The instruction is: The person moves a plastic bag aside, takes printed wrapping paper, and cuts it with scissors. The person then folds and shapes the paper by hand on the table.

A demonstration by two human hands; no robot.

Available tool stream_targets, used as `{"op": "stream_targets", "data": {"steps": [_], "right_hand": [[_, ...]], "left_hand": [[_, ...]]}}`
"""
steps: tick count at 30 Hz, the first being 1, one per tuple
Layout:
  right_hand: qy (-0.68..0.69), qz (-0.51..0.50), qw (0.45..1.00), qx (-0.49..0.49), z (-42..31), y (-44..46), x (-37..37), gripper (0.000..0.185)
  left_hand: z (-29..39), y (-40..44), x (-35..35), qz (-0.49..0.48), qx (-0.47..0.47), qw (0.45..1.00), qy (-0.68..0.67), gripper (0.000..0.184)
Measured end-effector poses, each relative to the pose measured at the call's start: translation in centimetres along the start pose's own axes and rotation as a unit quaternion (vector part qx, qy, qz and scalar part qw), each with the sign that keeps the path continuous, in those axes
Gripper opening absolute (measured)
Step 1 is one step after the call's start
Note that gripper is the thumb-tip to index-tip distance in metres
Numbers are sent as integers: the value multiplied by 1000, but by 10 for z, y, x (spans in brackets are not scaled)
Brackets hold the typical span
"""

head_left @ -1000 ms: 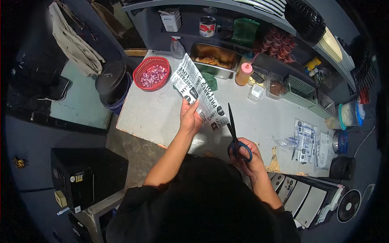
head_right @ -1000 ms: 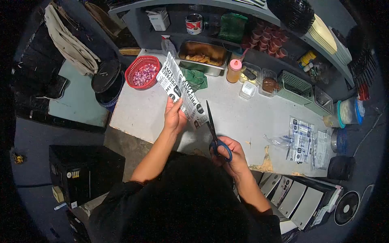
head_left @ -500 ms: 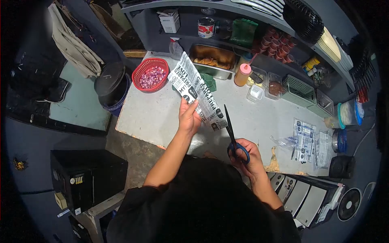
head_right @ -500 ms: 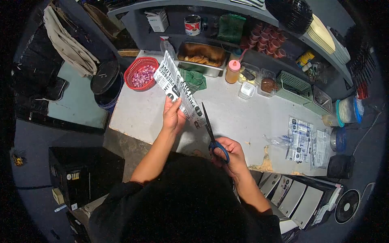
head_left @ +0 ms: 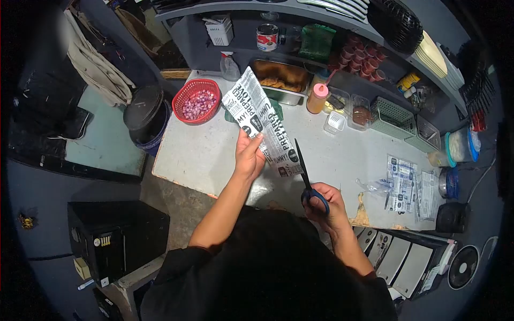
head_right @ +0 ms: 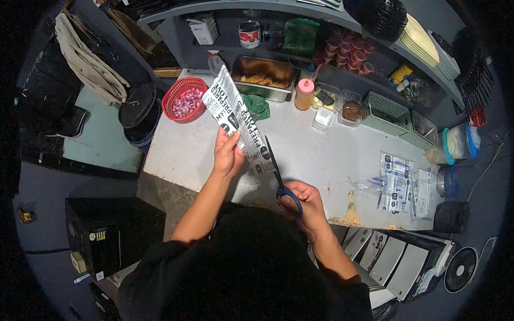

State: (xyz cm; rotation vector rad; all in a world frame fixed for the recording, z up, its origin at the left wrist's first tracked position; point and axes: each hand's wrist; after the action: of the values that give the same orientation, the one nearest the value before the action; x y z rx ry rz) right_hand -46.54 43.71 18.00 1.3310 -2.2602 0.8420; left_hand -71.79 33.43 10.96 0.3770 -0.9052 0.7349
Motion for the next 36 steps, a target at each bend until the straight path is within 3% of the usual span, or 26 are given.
{"op": "stream_targets", "data": {"steps": [11,21,27,36], "right_hand": [[-52,38,998,20,9,1,-10,24],[-29,13,999,-4,6,4,-9,29],[-57,56,997,4,10,4,-6,19],[-7,9,999,-37,9,11,-11,34]], "left_hand": [[-4,1,1,-9,8,1000,0,52],[-7,-6,10,-29,-17,999,4,53],[-7,-4,10,-24,-5,1000,-2,52],[-12,-10,10,-45,-41,998,16,54]]}}
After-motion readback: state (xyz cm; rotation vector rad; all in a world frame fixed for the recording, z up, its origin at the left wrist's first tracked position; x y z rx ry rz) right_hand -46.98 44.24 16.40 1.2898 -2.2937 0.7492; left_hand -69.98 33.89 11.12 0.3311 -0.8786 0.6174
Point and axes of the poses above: each hand's wrist, its own y-axis towards the middle knuckle, its own x-axis out of the palm, z = x × y, and after that the axes turned 6 degrees about -x, right-handed
